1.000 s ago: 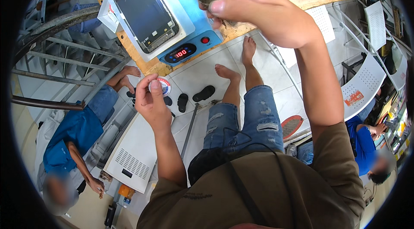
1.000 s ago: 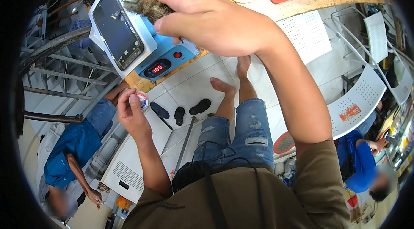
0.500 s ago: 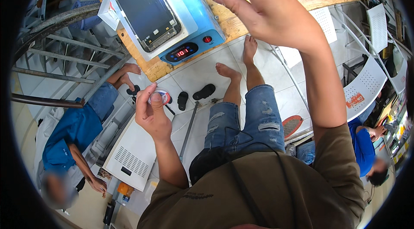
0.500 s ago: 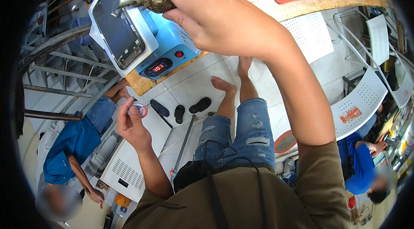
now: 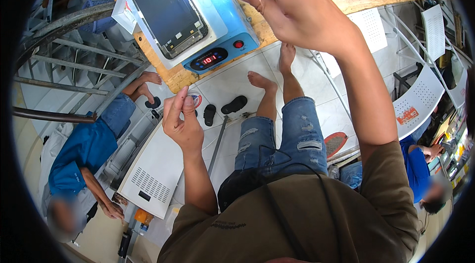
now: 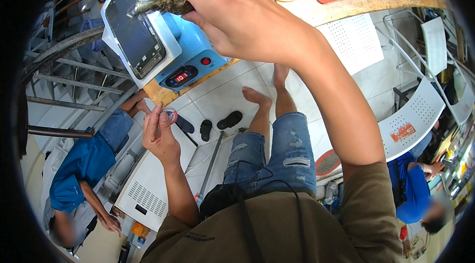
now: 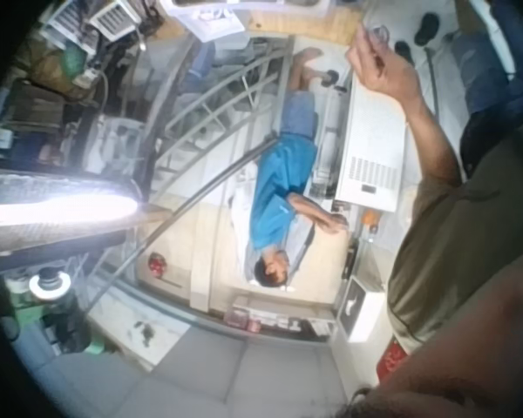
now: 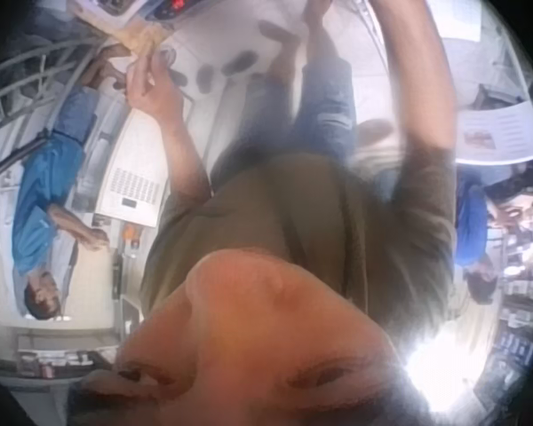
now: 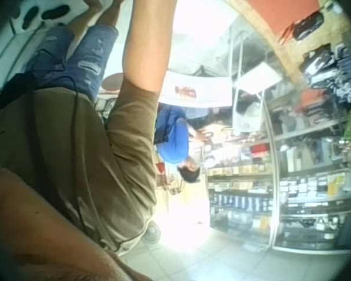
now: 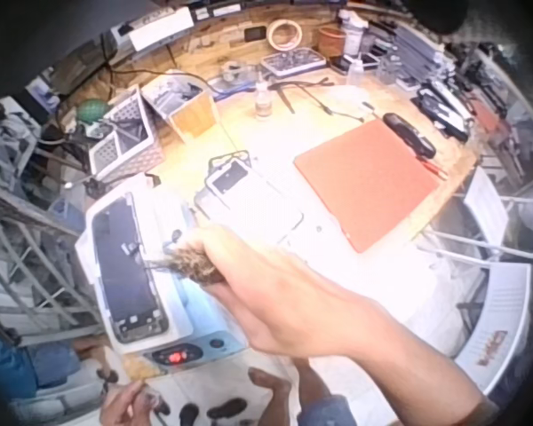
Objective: The person works on a disassembled mobile phone placed on a blue heating plate. They use a soldering iron to work on the device, then apply a liquid from a small bottle and wipe the surface with a cloth. The person also handles a small roll of tape and a plastic scraper tool while working on the phone.
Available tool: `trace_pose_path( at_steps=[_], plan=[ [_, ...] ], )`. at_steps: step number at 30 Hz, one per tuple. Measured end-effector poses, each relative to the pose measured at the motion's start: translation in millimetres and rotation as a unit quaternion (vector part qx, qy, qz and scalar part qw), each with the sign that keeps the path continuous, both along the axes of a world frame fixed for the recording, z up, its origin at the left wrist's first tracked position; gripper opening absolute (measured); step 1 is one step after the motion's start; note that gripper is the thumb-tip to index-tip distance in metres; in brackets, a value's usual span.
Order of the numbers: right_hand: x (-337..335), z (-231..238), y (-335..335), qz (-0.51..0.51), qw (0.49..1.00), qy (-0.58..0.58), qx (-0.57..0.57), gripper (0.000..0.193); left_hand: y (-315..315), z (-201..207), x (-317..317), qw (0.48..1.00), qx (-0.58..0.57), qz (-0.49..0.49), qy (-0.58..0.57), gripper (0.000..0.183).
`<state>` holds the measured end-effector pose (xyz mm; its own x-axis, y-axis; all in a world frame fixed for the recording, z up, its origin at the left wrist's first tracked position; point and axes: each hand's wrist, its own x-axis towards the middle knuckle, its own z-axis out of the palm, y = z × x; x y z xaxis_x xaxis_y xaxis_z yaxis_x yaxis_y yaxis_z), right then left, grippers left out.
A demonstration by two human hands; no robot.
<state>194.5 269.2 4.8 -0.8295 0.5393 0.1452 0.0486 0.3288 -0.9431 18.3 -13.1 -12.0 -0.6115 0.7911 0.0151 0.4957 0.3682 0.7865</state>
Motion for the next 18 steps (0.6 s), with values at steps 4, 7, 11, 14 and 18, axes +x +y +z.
trace_pose_path(
  at_steps=[4, 7, 11, 14, 18],
  plan=[
    [-2.1, -0.1, 2.8, -0.002, 1.000, 0.013, 0.022, 0.029, 0.4, -4.0, 1.2, 1.000, 0.006, -0.009, 0.016, 0.022],
    [-1.2, 8.2, 2.3, -0.012, 1.000, 0.007, 0.026, 0.029, 0.8, -6.2, 2.0, 0.999, 0.003, -0.014, 0.028, 0.022],
    [-3.8, -16.6, 4.2, -0.048, 0.997, 0.001, 0.059, 0.035, 0.4, -4.4, 5.2, 1.000, -0.004, -0.002, 0.008, 0.023],
    [-2.7, -35.9, 16.8, -0.058, 0.994, 0.035, 0.080, 0.039, -10.9, 7.1, 4.3, 0.994, 0.010, 0.034, -0.108, 0.025],
    [1.3, -24.6, 35.7, -0.027, 0.994, -0.072, 0.079, 0.040, -20.3, 28.3, -4.4, 0.979, 0.025, 0.047, -0.195, 0.028]
  ],
)
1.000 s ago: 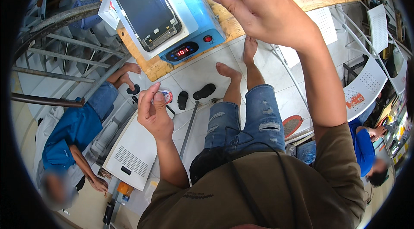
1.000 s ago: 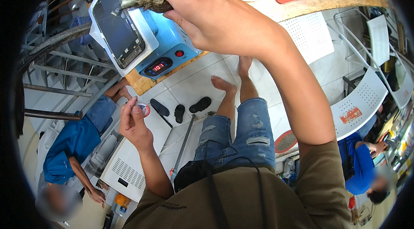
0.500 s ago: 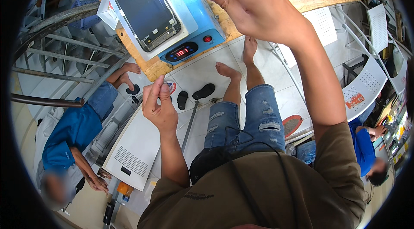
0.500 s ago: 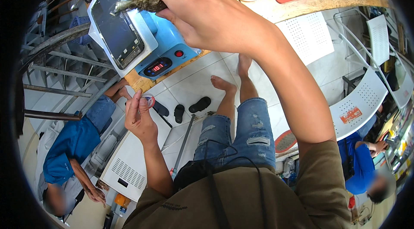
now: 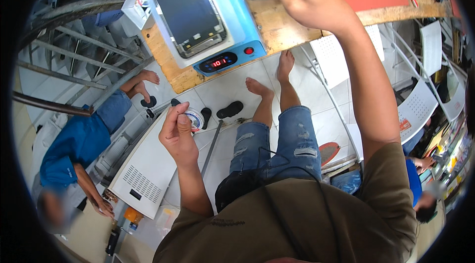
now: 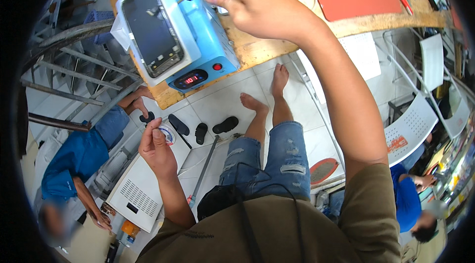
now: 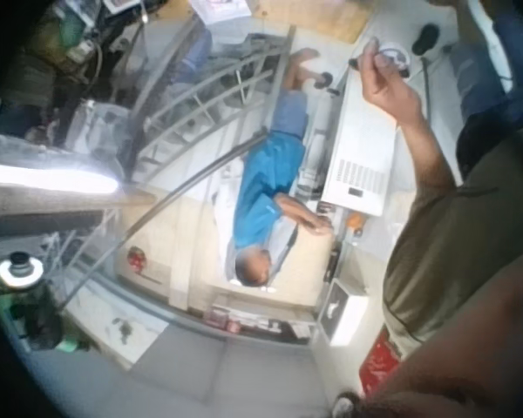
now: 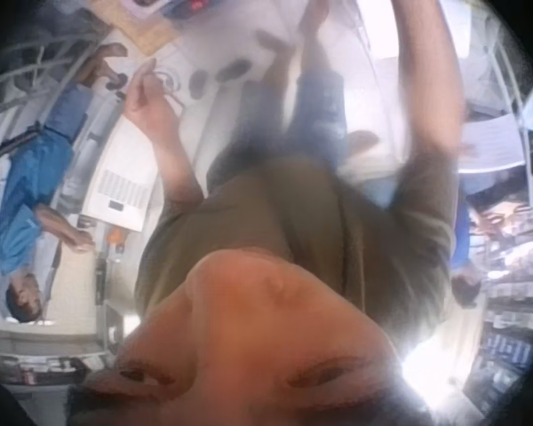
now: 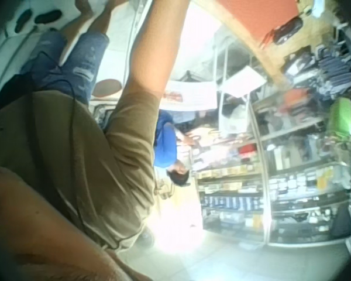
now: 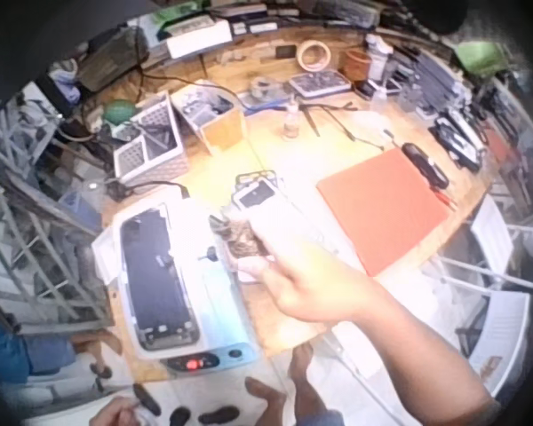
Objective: The person works on a disassembled mobile phone placed on a blue heating plate. They use a soldering iron to work on the device, then apply a liquid from a small bottle and wipe the surface with a cloth. The person also handles a small roll of tape and a plastic scraper tool while working on the phone.
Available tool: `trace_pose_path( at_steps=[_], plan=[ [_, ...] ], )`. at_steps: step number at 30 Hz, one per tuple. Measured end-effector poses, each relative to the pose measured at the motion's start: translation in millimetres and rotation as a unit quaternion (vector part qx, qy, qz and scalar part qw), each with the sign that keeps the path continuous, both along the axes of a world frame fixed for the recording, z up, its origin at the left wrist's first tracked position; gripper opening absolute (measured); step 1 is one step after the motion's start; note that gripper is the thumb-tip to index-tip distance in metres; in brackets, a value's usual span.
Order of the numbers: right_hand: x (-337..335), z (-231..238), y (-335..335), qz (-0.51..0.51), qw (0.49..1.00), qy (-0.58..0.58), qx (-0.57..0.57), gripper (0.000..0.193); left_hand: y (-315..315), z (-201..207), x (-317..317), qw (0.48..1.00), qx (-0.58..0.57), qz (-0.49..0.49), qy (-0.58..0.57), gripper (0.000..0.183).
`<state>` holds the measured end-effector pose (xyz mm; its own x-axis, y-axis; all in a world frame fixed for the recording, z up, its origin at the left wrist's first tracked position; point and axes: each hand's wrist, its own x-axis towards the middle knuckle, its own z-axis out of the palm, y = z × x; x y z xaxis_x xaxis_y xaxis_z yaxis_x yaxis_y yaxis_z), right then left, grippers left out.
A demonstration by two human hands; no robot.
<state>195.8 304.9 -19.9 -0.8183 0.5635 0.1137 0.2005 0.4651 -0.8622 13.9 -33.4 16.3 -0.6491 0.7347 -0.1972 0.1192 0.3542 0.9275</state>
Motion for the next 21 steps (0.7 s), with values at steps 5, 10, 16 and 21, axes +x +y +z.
trace_pose_path(
  at_steps=[5, 10, 16, 21],
  plan=[
    [-1.3, 6.5, 8.4, -0.032, 0.999, -0.028, 0.025, 0.042, 15.2, 6.2, -1.9, 0.997, -0.028, 0.012, -0.071, 0.028],
    [-2.4, 20.6, 18.6, -0.008, 0.997, -0.076, -0.017, 0.040, 19.8, -7.3, 5.9, 0.998, 0.011, -0.051, -0.031, 0.026],
    [-4.7, 21.8, 8.2, -0.002, 0.999, -0.022, -0.024, 0.035, 13.6, -17.2, 12.3, 0.998, 0.039, -0.018, 0.048, 0.021],
    [6.2, 8.7, 9.8, -0.015, 0.994, 0.003, -0.107, 0.043, 23.6, -18.8, 6.9, 0.925, 0.055, -0.141, 0.347, 0.026]
  ],
)
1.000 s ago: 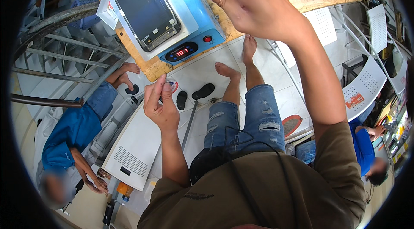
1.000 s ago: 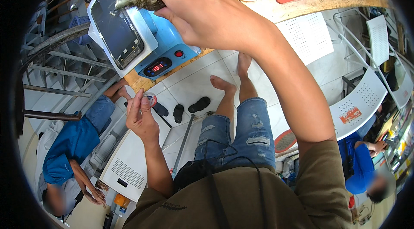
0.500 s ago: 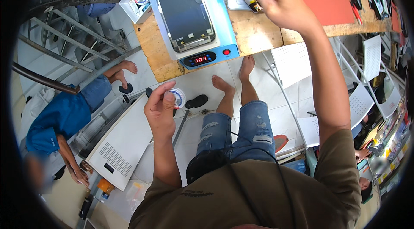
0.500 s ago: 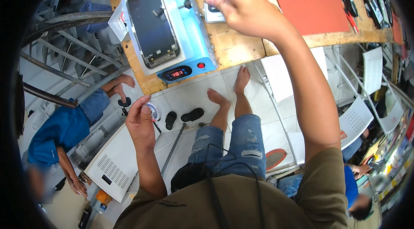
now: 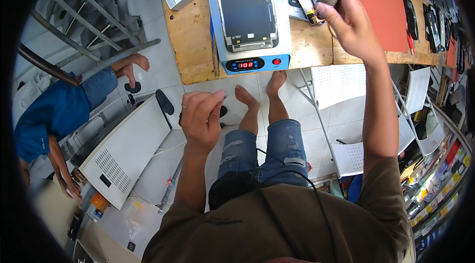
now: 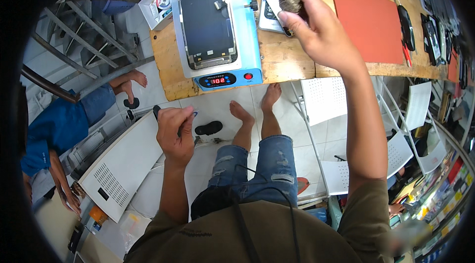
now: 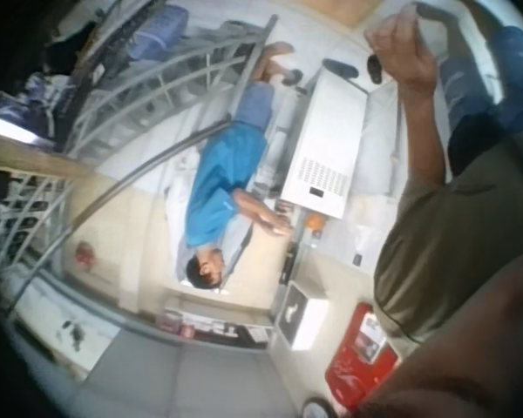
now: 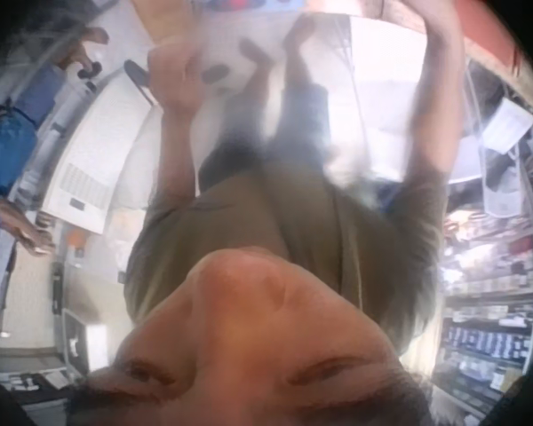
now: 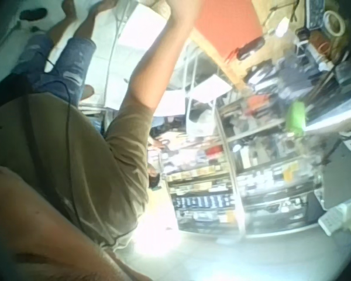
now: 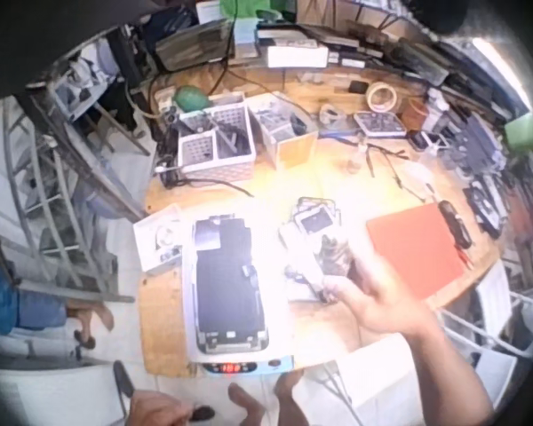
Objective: The person works on a disassembled mobile phone placed on a blue heating plate. They use a soldering iron to work on the device, then apply a liquid from a small bottle and wipe the surface with a cloth. The person also handles a small roll of tape and a plastic scraper tool while working on the phone.
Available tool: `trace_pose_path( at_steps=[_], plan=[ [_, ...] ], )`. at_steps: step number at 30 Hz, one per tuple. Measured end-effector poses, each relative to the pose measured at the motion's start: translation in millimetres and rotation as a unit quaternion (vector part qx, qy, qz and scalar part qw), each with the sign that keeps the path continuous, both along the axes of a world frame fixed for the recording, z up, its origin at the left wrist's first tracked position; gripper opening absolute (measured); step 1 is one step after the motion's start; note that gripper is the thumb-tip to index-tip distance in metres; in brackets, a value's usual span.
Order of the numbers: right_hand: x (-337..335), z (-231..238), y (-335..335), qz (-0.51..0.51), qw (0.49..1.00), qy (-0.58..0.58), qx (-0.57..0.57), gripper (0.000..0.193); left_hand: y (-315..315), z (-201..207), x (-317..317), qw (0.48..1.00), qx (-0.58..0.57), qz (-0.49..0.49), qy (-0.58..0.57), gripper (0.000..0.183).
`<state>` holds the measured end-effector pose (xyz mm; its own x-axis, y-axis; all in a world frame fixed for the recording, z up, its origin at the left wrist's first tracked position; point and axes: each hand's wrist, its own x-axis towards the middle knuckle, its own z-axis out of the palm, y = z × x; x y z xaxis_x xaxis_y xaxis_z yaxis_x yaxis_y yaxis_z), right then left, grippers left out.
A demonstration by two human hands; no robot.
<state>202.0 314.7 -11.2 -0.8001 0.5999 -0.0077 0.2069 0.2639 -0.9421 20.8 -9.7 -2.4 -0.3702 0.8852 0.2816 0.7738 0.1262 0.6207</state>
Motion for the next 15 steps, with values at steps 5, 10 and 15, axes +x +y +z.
trace_pose_path(
  at_steps=[5, 10, 15],
  plan=[
    [0.0, -7.8, 6.1, -0.016, 1.000, 0.009, 0.022, 0.040, -10.7, -18.5, 15.5, 0.994, 0.084, 0.042, -0.062, 0.039],
    [-6.8, -4.1, 3.2, -0.013, 0.999, 0.023, 0.046, 0.038, -12.3, -25.7, 19.1, 0.994, 0.082, 0.059, -0.034, 0.039],
    [-7.9, -0.3, 1.8, -0.011, 0.999, 0.005, 0.032, 0.035, -10.1, -19.4, 19.3, 0.996, 0.077, 0.026, 0.020, 0.040]
  ],
)
